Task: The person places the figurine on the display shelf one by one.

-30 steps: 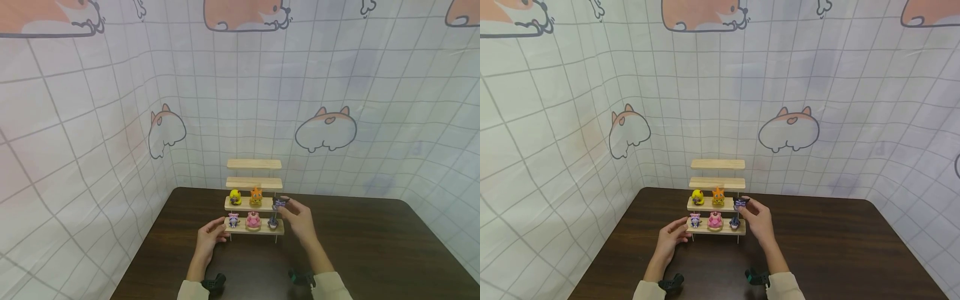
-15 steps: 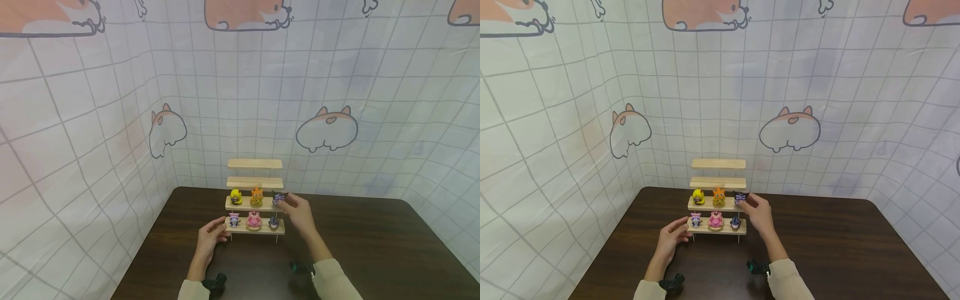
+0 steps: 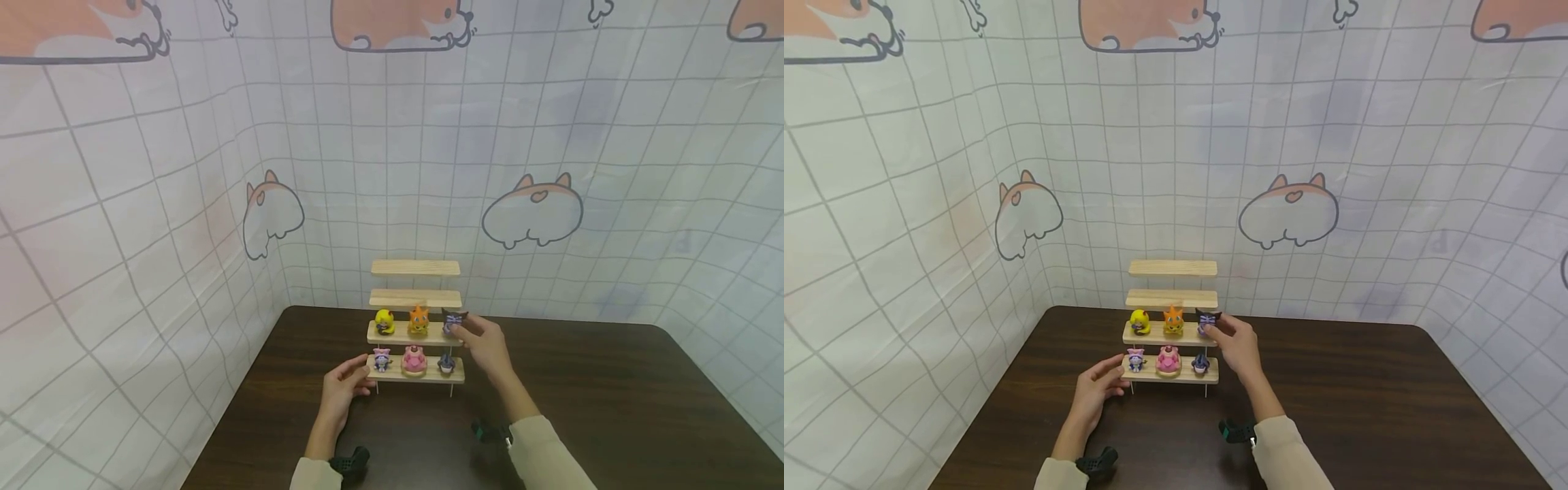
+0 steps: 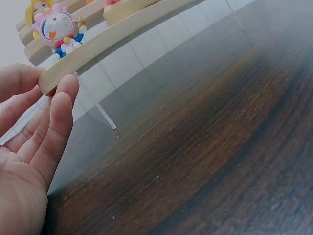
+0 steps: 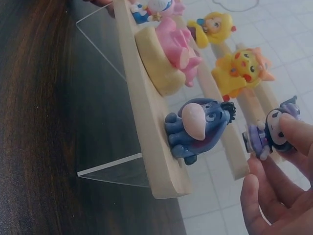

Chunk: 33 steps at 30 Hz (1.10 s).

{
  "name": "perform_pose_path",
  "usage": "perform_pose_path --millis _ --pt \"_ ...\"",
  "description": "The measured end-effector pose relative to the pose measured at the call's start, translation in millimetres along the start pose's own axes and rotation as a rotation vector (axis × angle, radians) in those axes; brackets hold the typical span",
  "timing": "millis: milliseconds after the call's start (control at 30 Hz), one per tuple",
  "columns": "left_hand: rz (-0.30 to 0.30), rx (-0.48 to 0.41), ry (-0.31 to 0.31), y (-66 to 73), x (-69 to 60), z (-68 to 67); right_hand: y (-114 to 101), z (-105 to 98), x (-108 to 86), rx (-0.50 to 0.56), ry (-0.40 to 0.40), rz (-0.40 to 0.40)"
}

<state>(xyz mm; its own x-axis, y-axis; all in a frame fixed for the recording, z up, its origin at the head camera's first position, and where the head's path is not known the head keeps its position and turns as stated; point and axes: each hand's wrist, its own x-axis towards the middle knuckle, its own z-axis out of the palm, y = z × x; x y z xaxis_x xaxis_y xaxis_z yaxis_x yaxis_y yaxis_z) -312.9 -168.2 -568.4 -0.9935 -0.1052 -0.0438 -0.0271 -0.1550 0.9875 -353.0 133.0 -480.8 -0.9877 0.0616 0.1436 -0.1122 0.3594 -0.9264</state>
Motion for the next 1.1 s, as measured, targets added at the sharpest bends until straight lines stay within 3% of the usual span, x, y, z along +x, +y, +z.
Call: perform_pose_path --millis 700,1100 --pt "-0.003 -0.009 0.002 0.8 0.4 1.0 -2.6 3.2 7.0 -0.084 -0.018 0.014" --pt "0.009 -0.019 -0.003 1.6 -1.4 1.1 0.0 5.1 6.9 -0.063 -0.024 0.027"
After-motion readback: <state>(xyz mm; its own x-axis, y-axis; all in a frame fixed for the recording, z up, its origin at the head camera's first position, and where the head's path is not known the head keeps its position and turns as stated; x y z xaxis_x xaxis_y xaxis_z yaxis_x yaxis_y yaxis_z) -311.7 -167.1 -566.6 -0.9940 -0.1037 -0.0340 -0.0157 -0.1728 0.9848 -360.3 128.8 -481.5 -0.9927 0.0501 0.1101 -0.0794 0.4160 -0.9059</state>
